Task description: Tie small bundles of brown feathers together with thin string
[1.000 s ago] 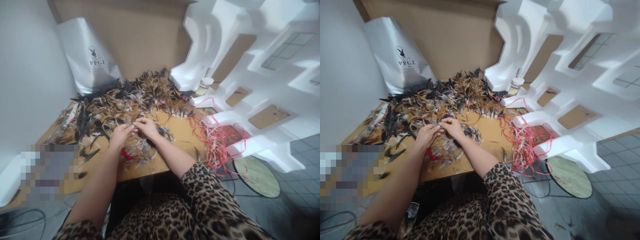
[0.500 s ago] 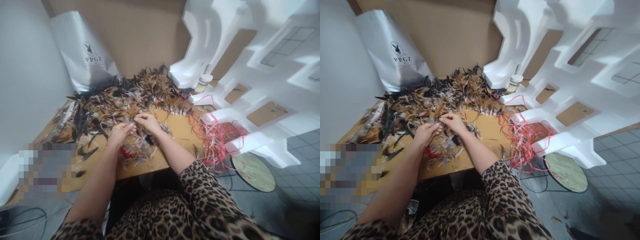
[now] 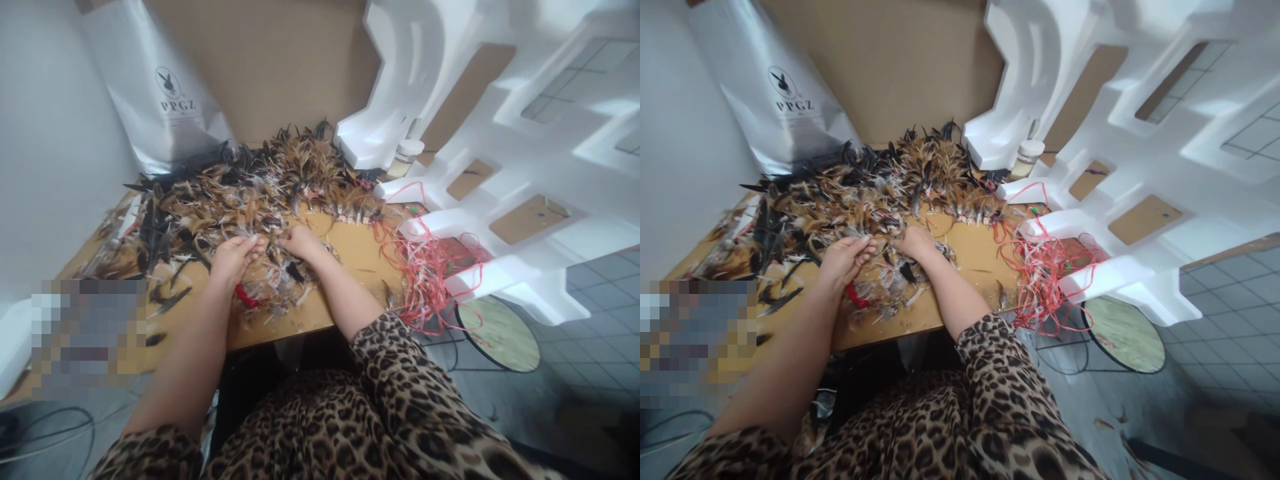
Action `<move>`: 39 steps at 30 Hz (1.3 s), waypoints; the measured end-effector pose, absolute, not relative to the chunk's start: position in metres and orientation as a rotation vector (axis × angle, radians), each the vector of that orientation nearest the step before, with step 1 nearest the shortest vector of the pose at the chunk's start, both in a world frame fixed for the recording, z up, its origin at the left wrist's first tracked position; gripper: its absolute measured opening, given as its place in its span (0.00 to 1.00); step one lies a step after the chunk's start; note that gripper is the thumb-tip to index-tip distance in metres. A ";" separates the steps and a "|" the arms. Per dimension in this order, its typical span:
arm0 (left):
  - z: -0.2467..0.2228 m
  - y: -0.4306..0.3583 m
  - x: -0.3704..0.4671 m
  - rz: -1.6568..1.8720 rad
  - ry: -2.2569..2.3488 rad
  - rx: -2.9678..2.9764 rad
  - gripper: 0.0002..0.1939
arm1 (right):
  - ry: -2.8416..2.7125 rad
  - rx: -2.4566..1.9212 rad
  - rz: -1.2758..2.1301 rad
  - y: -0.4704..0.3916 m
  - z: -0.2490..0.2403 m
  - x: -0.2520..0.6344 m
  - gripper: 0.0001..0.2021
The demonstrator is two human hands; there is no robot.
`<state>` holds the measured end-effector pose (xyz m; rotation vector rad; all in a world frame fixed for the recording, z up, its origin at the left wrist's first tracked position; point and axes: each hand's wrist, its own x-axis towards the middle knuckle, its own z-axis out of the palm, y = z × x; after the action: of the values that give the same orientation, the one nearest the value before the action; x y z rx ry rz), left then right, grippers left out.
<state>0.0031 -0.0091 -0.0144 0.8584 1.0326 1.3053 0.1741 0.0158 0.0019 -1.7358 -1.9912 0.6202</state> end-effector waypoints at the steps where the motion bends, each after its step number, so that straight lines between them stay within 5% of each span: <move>1: -0.015 -0.009 0.003 1.295 1.037 0.866 0.10 | -1.972 -1.764 0.604 0.016 0.000 0.172 0.13; 6: -0.013 -0.010 0.005 1.249 1.050 0.872 0.09 | -1.797 -1.602 0.786 0.023 -0.006 0.173 0.08; 17: -0.009 -0.012 0.005 1.136 0.952 0.705 0.06 | -0.986 -0.876 1.627 0.015 0.005 0.159 0.16; 39: -0.008 -0.014 0.006 1.064 0.971 0.768 0.01 | -1.092 -0.853 1.308 0.008 -0.002 0.144 0.15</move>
<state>0.0057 -0.0144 -0.0084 0.7680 0.9708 1.0637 0.1439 0.0081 -0.0018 -0.8530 -1.0918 1.3077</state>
